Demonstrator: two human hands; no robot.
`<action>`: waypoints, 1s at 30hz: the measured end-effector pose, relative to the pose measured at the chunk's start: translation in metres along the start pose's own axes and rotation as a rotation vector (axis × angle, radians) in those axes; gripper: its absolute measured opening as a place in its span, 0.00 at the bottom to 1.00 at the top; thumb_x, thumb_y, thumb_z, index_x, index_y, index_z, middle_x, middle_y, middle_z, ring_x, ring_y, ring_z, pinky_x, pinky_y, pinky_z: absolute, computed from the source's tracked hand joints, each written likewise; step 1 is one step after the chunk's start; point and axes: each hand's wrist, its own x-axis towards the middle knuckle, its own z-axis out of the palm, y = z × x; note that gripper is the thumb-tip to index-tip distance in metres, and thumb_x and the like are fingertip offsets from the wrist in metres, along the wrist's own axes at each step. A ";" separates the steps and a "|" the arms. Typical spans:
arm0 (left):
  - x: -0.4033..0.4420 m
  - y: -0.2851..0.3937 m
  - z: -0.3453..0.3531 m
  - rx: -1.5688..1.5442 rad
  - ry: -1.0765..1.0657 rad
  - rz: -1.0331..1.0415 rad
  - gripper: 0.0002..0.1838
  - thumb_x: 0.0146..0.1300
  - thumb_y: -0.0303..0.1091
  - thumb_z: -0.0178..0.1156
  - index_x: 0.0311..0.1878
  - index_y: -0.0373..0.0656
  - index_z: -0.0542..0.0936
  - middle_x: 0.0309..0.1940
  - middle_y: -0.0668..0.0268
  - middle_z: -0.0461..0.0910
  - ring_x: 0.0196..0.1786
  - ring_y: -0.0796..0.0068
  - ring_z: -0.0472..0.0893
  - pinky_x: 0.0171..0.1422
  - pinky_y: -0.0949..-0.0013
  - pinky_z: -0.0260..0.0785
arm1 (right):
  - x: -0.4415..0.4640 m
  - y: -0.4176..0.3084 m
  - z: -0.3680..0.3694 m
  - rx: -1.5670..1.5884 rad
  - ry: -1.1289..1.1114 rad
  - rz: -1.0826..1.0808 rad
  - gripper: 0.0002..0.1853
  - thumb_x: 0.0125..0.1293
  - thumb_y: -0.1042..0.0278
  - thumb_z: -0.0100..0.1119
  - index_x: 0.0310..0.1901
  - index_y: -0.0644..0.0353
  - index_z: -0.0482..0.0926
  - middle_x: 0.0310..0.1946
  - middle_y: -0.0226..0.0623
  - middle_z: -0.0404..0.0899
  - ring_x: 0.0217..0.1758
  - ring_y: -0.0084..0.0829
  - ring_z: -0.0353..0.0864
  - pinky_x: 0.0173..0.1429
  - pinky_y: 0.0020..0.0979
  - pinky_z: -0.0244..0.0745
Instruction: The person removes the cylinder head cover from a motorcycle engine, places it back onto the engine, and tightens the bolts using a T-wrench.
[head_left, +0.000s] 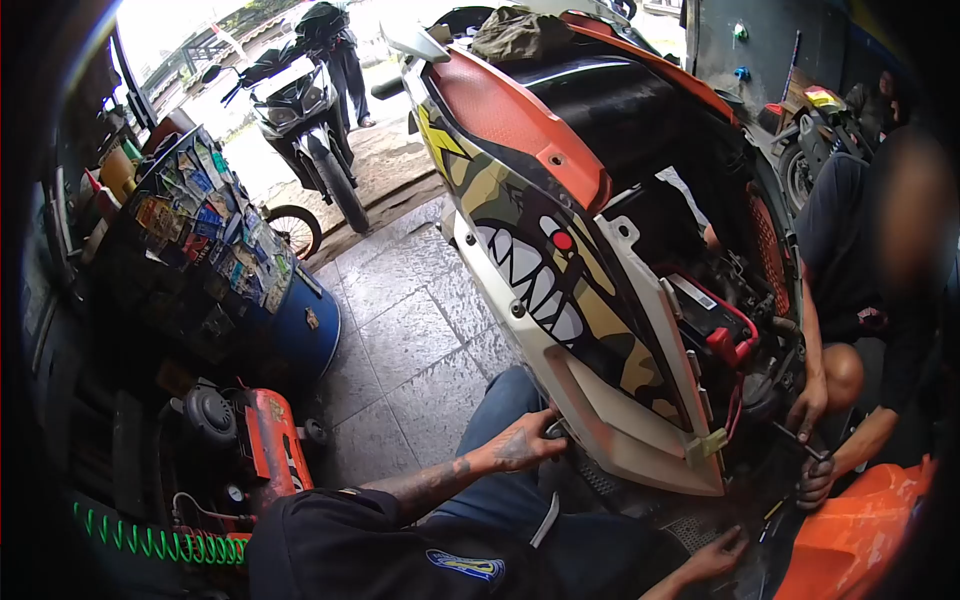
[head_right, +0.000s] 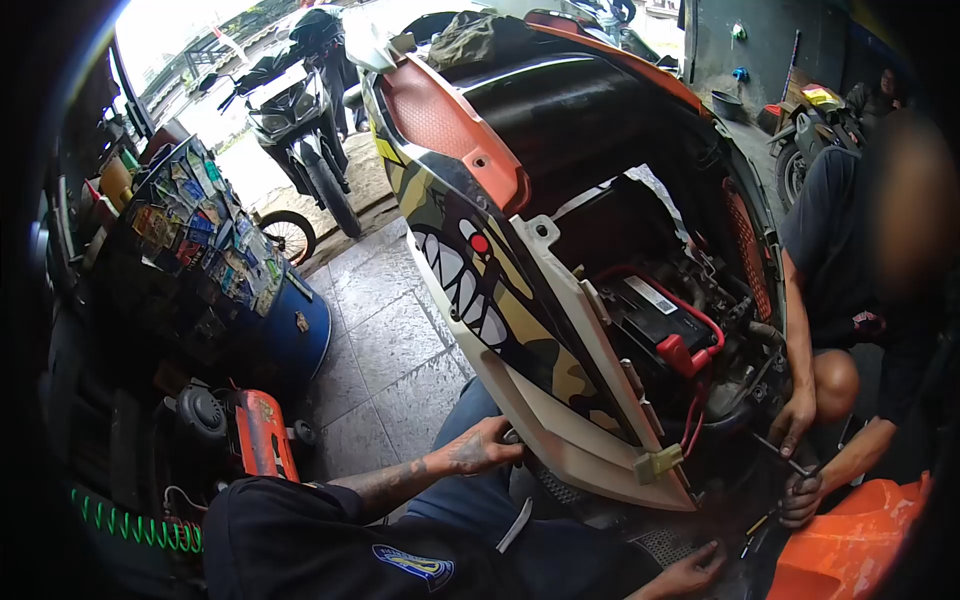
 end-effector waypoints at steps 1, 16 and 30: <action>-0.001 0.000 0.000 -0.003 -0.022 -0.002 0.28 0.57 0.34 0.55 0.60 0.30 0.66 0.35 0.53 0.81 0.35 0.68 0.82 0.43 0.66 0.74 | 0.003 0.013 0.006 0.022 -0.005 -0.048 0.16 0.71 0.63 0.51 0.45 0.71 0.77 0.40 0.51 0.81 0.43 0.45 0.81 0.48 0.37 0.73; 0.002 -0.025 0.006 -0.234 0.104 -0.088 0.19 0.55 0.29 0.58 0.48 0.29 0.73 0.39 0.57 0.79 0.42 0.69 0.78 0.48 0.69 0.70 | 0.003 0.005 0.004 0.101 0.102 -0.018 0.05 0.62 0.73 0.57 0.36 0.63 0.79 0.33 0.41 0.79 0.40 0.42 0.78 0.47 0.38 0.71; -0.003 0.001 0.012 -0.137 0.173 -0.029 0.19 0.57 0.32 0.59 0.50 0.30 0.73 0.44 0.55 0.78 0.46 0.67 0.77 0.52 0.67 0.70 | 0.005 -0.003 0.001 0.077 0.076 -0.034 0.06 0.63 0.74 0.55 0.36 0.68 0.78 0.33 0.42 0.79 0.39 0.40 0.79 0.46 0.35 0.71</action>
